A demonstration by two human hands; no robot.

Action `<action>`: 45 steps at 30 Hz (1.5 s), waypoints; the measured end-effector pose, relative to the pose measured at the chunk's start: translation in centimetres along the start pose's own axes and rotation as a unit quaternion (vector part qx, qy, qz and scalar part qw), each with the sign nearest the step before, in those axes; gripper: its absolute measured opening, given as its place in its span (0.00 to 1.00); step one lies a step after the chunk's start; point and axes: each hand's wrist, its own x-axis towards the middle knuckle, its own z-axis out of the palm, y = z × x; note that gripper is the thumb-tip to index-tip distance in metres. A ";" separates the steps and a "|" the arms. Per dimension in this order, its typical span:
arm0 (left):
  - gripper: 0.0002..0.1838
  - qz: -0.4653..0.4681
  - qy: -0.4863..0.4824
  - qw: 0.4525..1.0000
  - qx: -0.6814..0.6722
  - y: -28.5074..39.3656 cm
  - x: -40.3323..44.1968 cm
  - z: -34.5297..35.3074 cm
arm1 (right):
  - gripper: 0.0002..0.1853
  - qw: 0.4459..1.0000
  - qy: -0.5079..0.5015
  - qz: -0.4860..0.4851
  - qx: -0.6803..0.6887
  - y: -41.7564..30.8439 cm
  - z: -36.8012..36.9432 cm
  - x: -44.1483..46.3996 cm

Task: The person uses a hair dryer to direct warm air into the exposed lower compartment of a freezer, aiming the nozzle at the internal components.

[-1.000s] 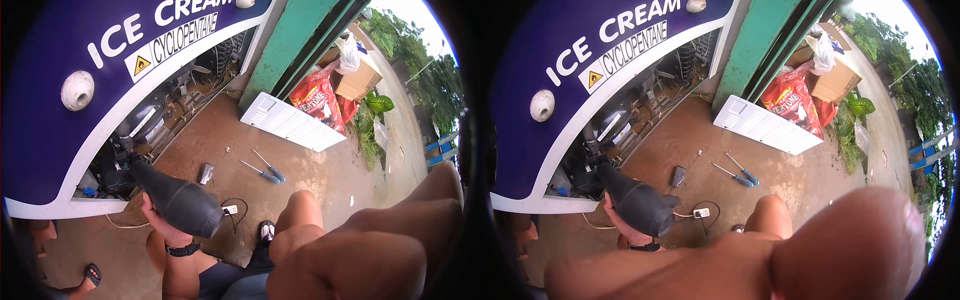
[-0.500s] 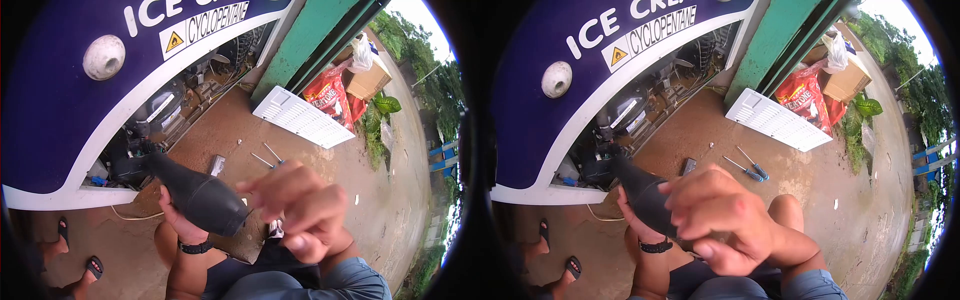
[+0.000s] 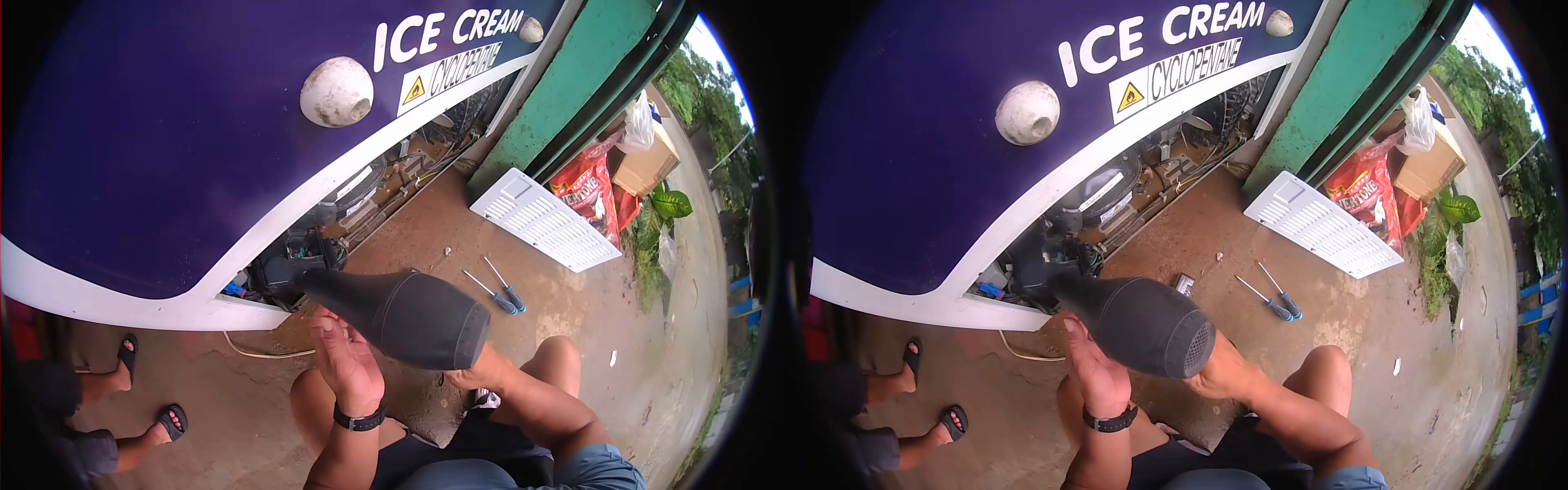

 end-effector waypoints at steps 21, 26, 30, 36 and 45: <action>0.21 0.231 0.099 0.964 0.091 -0.2 8.8 -0.1 | 0.27 0.973 0.073 0.186 0.117 -4.0 -2.3 7.3; 0.23 0.230 0.062 0.963 0.126 -0.5 9.7 -1.5 | 0.26 0.951 0.085 0.237 0.180 -3.4 -2.2 6.3; 0.26 0.240 0.075 0.962 0.108 -0.6 10.4 -2.0 | 0.25 0.958 0.105 0.214 0.156 -3.4 -2.1 6.4; 0.28 0.237 0.079 0.965 0.073 -0.9 11.3 -3.1 | 0.21 0.950 0.110 0.202 0.212 -2.1 -1.4 5.2; 0.26 0.239 0.057 0.966 0.083 -0.5 10.7 -3.4 | 0.13 0.982 0.080 0.064 0.158 1.6 -0.1 3.5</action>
